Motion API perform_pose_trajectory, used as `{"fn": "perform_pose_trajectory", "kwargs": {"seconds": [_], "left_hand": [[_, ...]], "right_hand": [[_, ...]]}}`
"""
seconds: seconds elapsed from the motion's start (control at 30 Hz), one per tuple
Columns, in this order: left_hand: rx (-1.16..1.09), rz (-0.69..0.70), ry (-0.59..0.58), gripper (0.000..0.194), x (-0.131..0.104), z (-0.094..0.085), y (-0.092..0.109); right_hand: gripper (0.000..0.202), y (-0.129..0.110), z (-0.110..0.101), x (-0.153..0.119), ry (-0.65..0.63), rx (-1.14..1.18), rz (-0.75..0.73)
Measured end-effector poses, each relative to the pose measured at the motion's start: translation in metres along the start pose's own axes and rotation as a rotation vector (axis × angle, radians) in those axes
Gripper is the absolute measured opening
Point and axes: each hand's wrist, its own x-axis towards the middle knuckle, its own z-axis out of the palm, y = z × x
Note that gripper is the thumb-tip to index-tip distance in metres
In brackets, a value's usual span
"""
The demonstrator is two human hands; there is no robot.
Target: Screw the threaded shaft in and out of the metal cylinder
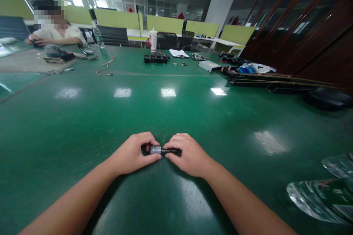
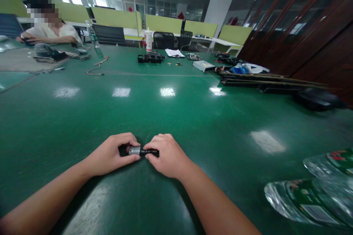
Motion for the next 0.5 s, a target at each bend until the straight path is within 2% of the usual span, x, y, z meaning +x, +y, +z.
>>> {"fn": "perform_pose_trajectory", "kwargs": {"seconds": [0.5], "left_hand": [[0.003,-0.005,0.013,0.015,-0.0015,-0.0001,-0.0001]], "right_hand": [[0.013,-0.0012,-0.0050,-0.0009,-0.015,-0.023,0.020]]}}
